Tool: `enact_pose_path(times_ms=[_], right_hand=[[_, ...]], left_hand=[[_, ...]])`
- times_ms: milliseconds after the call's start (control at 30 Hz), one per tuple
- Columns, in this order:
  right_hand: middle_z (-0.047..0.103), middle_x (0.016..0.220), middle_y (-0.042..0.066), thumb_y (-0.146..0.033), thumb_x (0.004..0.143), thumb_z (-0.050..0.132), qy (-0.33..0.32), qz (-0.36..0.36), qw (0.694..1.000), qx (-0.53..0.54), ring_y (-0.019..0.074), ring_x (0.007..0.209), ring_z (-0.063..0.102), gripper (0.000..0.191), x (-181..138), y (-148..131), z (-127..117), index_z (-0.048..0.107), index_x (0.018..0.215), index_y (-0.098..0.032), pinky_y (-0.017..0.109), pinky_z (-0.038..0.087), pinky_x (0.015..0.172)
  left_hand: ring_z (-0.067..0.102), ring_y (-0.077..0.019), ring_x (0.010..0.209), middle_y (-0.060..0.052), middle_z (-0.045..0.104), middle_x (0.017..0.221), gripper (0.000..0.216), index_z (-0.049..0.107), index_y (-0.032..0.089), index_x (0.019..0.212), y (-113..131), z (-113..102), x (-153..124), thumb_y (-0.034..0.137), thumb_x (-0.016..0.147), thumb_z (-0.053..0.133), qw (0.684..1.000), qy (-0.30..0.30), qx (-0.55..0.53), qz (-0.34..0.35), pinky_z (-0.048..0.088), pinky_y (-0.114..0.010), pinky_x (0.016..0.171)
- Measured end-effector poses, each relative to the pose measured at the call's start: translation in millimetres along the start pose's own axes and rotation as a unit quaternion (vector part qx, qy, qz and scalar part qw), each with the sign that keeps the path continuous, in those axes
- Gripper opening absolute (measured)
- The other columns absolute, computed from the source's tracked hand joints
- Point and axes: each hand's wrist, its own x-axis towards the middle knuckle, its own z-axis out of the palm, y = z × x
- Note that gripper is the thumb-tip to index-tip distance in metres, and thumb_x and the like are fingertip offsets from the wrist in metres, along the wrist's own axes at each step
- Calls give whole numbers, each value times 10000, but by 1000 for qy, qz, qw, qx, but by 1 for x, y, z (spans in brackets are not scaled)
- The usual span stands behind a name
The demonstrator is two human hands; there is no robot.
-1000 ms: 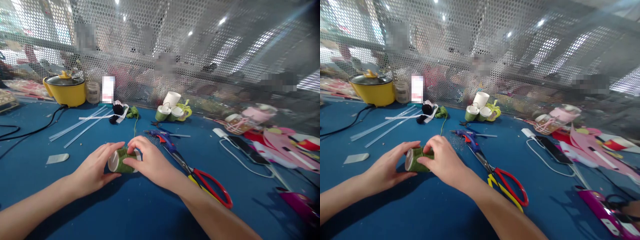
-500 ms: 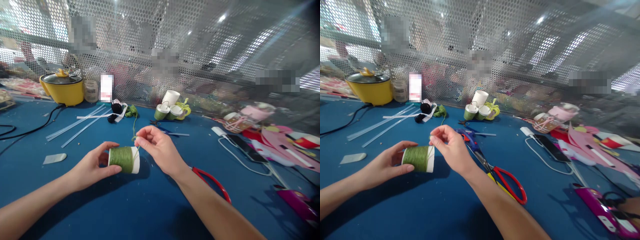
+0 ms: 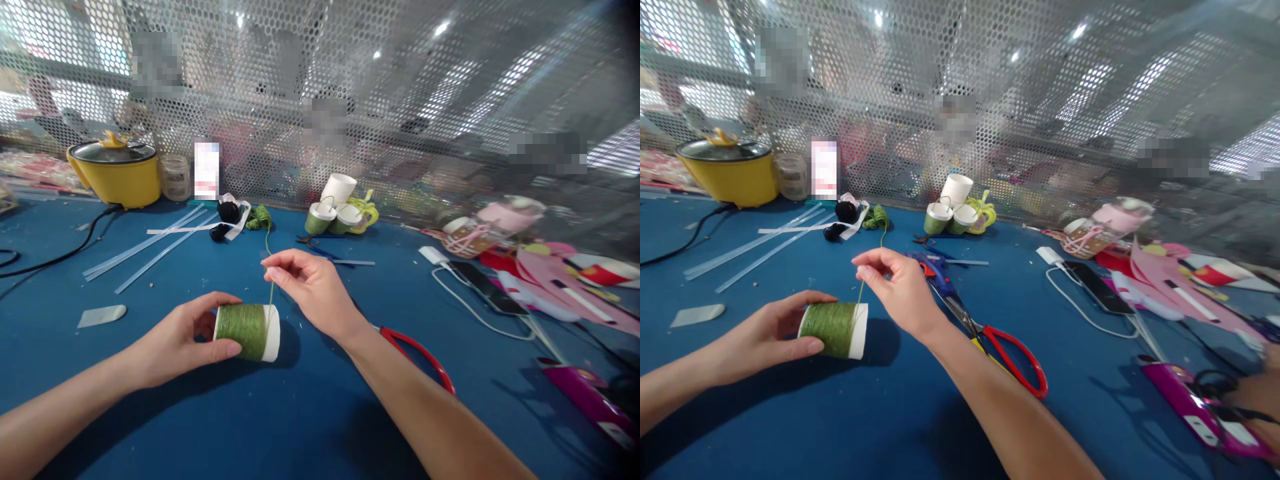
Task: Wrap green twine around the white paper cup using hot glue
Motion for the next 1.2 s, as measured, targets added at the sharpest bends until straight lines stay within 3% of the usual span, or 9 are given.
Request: enact_pose_path(times_ms=[433, 900, 1200], right_hand=[[650, 731, -2, -176, 756, 555, -38, 31, 999, 18, 119, 695, 633, 71, 0, 6, 3, 609, 801, -177, 274, 495, 686], [657, 717, 8, -151, 736, 556, -80, 79, 994, 9, 124, 698, 620, 87, -2, 6, 4, 626, 782, -173, 272, 491, 666], [658, 735, 14, -134, 737, 546, -94, 103, 990, -22, 132, 707, 607, 101, -2, 2, 4, 627, 788, -167, 285, 472, 672]], left_hand=[[598, -218, 899, -42, 594, 1025, 462, 475, 236, 1149, 1, -1, -4, 334, 729, 640, 987, 26, 133, 87, 521, -295, 732], [553, -225, 932, -77, 550, 1060, 448, 500, 232, 1132, 4, 3, -6, 300, 719, 660, 972, 61, 152, 168, 493, -331, 794], [515, -239, 1017, -85, 517, 1111, 447, 480, 242, 1160, 1, 1, -6, 275, 745, 643, 943, 75, 232, 225, 443, -333, 855]])
